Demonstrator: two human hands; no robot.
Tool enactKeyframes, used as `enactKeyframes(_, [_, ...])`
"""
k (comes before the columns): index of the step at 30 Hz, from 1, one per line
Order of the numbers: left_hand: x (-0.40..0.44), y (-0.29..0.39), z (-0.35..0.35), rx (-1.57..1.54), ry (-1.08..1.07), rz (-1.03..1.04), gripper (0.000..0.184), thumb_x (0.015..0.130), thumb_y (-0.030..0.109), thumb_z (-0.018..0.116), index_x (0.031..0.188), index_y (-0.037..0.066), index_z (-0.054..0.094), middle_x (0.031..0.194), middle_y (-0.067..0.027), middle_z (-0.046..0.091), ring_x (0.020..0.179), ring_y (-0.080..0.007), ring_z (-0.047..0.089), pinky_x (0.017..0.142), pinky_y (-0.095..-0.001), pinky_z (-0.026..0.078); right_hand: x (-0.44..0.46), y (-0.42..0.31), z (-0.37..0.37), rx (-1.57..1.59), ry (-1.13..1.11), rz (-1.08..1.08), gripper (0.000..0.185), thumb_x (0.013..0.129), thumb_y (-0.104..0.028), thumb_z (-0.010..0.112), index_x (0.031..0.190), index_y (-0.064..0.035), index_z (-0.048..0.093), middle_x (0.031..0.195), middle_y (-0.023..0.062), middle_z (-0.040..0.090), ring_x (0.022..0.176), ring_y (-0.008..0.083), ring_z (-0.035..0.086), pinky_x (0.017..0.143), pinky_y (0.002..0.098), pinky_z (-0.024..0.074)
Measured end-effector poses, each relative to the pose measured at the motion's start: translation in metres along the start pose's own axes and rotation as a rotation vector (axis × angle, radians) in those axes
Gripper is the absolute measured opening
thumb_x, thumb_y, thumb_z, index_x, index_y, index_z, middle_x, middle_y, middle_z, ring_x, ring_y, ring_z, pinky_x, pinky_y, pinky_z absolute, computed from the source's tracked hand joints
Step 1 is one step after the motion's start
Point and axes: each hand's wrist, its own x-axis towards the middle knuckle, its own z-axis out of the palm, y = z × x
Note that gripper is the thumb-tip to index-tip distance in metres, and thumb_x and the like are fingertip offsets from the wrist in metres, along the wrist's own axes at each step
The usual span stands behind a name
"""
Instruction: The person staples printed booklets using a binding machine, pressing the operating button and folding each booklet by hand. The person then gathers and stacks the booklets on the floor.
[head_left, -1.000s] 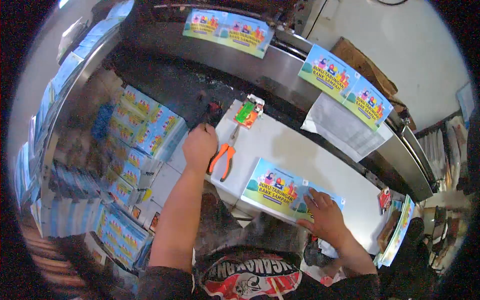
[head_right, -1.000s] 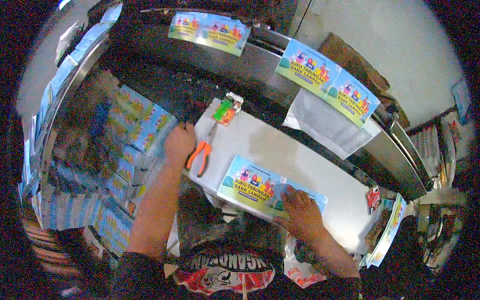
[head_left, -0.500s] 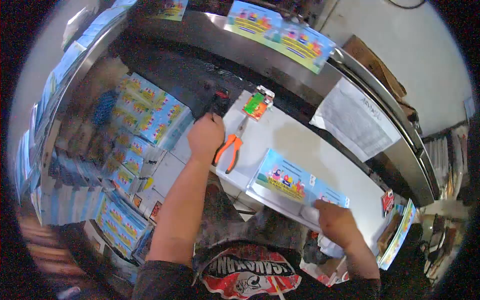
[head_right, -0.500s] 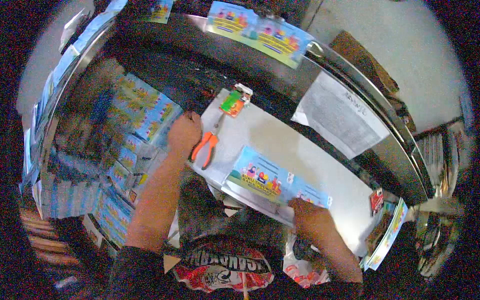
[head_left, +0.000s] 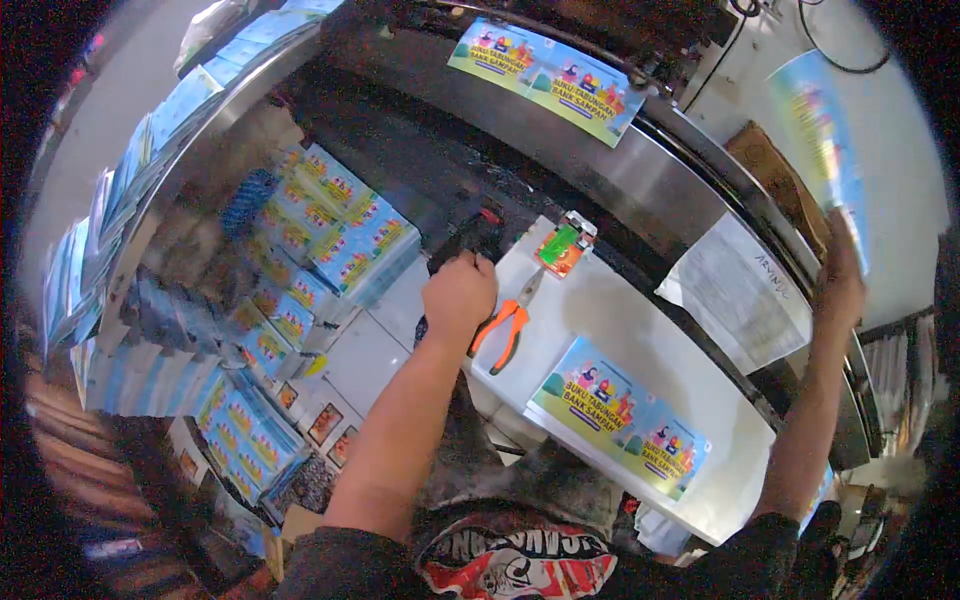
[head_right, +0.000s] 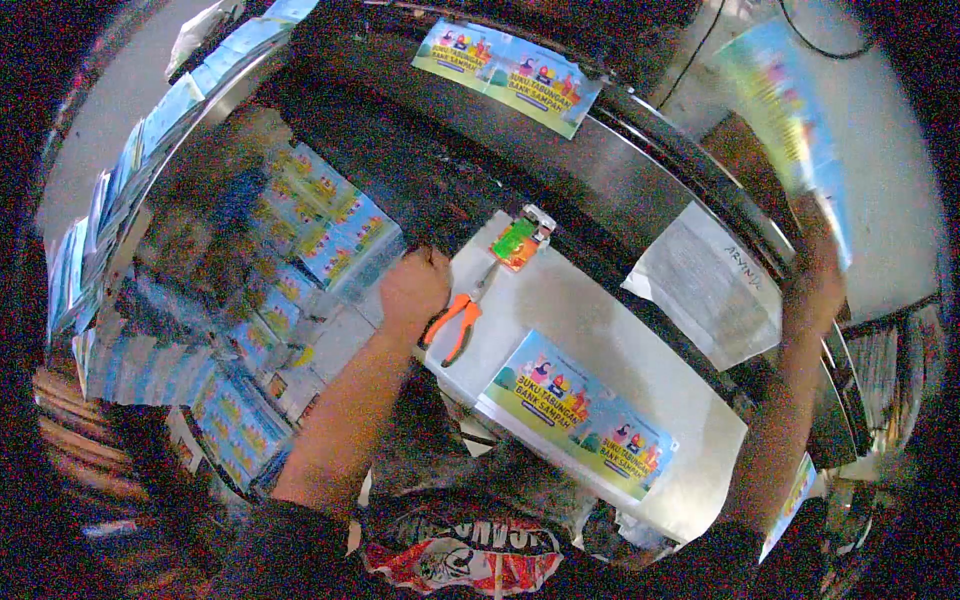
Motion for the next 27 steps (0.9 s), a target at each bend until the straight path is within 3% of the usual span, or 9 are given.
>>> enactKeyframes(2, [0.0,-0.001,0.0,-0.003,0.012,0.009,0.038,0.092,0.032,0.044,0.096,0.003,0.068,0.094,-0.0222,0.068,0.086,-0.0396,0.067,0.079,-0.0489,0.053,-0.025,0.0,0.03,-0.377,-0.208,-0.067,0.046,0.091,0.003,0.049,0.131,-0.0176,0.057,0.131,0.0108,0.059,0.117,0.0279,0.06,0.096,0.0384,0.0482])
enactKeyframes(5, [0.0,-0.002,0.0,-0.038,0.038,0.018,0.038,0.092,0.032,0.044,0.094,0.003,0.069,0.093,-0.023,0.068,0.085,-0.0399,0.067,0.079,-0.049,0.053,-0.061,-0.011,0.041,-0.18,-0.304,-0.143,0.031,0.09,-0.004,0.054,0.12,-0.0082,0.062,0.117,0.0157,0.065,0.108,0.0338,0.063,0.091,0.0405,0.0499])
enactKeyframes(7, [0.0,-0.004,0.006,-0.047,0.028,0.013,0.039,0.092,0.033,0.044,0.091,0.003,0.069,0.093,-0.0224,0.069,0.085,-0.0397,0.067,0.079,-0.0486,0.053,-0.088,-0.032,0.024,-0.068,-0.448,0.078,0.031,0.09,-0.005,0.054,0.12,-0.0076,0.061,0.115,0.0168,0.065,0.106,0.0354,0.063,0.09,0.0416,0.0499])
enactKeyframes(10, [0.001,-0.005,0.008,-0.033,0.03,0.009,0.038,0.092,0.032,0.045,0.09,0.003,0.069,0.092,-0.0219,0.069,0.085,-0.0394,0.067,0.079,-0.0487,0.053,-0.145,-0.083,-0.007,0.17,-0.753,0.156,0.052,0.077,-0.022,0.076,0.125,-0.0087,0.059,0.118,0.0186,0.064,0.109,0.0362,0.061,0.095,0.0424,0.0484])
enactKeyframes(11, [0.001,-0.005,0.008,-0.035,0.029,0.011,0.038,0.092,0.032,0.045,0.09,0.003,0.069,0.092,-0.0219,0.069,0.085,-0.0394,0.067,0.079,-0.0487,0.053,-0.169,-0.105,-0.019,0.249,-0.791,0.027,0.059,0.075,-0.026,0.078,0.126,-0.0065,0.058,0.127,0.0172,0.059,0.116,0.0344,0.057,0.1,0.0417,0.0455])
enactKeyframes(12, [0.002,-0.005,0.008,-0.038,0.037,0.02,0.038,0.092,0.032,0.045,0.089,0.003,0.069,0.092,-0.0219,0.069,0.084,-0.0395,0.067,0.079,-0.0487,0.053,-0.179,-0.127,-0.034,0.259,-1.123,0.089,0.078,0.076,-0.046,0.074,0.139,-0.0087,0.047,0.145,0.0174,0.043,0.131,0.0351,0.043,0.11,0.0454,0.0347])
enactKeyframes(16, [-0.001,-0.005,0.005,-0.024,0.036,0.036,0.038,0.093,0.031,0.044,0.092,0.003,0.069,0.092,-0.022,0.069,0.084,-0.0392,0.068,0.08,-0.0484,0.054,-0.229,-0.167,-0.066,0.195,-1.008,-0.201,0.074,0.074,-0.045,0.075,0.131,-0.0047,0.052,0.141,0.0167,0.047,0.124,0.0376,0.048,0.103,0.0479,0.0412])
enactKeyframes(23, [0.001,-0.002,0.001,0.001,0.007,0.025,0.041,0.094,0.032,0.04,0.096,0.002,0.068,0.094,-0.022,0.069,0.086,-0.039,0.068,0.08,-0.0482,0.053,-0.222,-0.156,-0.071,0.301,-1.024,-0.167,0.065,0.076,-0.039,0.075,0.128,-0.0056,0.054,0.14,0.0135,0.049,0.123,0.0352,0.049,0.1,0.0452,0.0438])
enactKeyframes(27, [-0.002,-0.001,-0.002,0.011,-0.015,0.02,0.041,0.094,0.032,0.04,0.096,0.002,0.068,0.095,-0.0223,0.069,0.086,-0.0391,0.068,0.08,-0.0482,0.053,-0.182,-0.153,-0.087,0.403,-1.227,-0.021,0.043,0.081,-0.022,0.067,0.121,-0.007,0.059,0.121,0.0159,0.061,0.105,0.0352,0.061,0.09,0.0447,0.0498])
